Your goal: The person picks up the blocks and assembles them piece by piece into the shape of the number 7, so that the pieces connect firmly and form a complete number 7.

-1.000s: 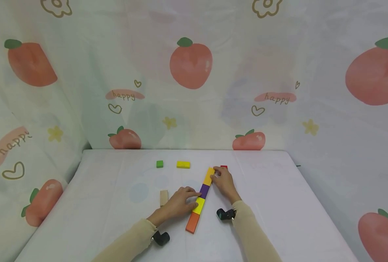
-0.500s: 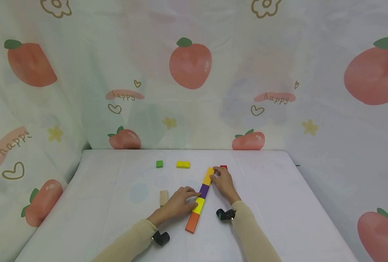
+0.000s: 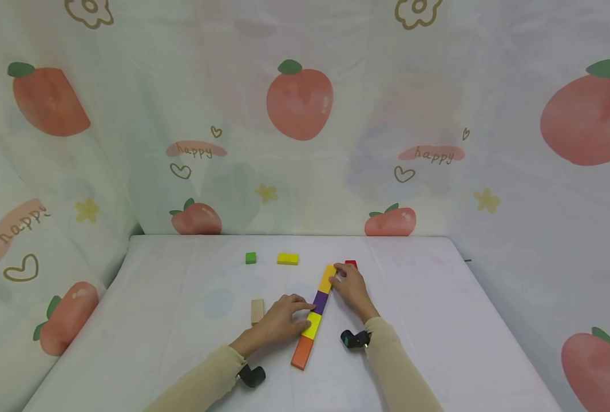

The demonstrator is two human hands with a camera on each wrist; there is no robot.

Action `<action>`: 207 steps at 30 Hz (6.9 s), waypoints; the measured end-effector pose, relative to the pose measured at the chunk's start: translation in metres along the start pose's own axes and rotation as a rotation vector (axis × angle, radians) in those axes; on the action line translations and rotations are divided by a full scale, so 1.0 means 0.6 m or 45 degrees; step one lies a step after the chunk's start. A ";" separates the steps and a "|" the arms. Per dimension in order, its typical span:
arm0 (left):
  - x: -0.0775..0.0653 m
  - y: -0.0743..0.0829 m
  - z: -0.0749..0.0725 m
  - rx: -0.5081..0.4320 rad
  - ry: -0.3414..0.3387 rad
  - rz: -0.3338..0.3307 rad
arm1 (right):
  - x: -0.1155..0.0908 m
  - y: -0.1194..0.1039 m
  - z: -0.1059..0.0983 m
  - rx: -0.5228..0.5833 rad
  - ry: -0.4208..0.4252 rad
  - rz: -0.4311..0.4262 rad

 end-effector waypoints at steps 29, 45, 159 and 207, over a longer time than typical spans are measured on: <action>0.022 0.003 -0.010 -0.056 -0.031 -0.076 | -0.006 0.002 0.001 -0.006 -0.001 -0.044; 0.072 -0.008 -0.015 -0.119 -0.048 -0.104 | -0.006 0.004 0.000 -0.031 0.003 -0.028; 0.091 -0.004 -0.010 -0.021 -0.012 -0.124 | 0.040 0.038 -0.097 -0.141 -0.056 -0.033; 0.092 -0.006 -0.007 -0.039 -0.004 -0.141 | 0.053 -0.012 -0.030 -0.068 -0.025 -0.079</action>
Point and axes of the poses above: each hand's wrist, its own x-axis towards the middle knuckle, its own z-axis out of the palm, y = z × x, the point moved 7 cm from there along x, towards the middle knuckle, and after that the axes turned 4 degrees about x, right-handed, at the moved point
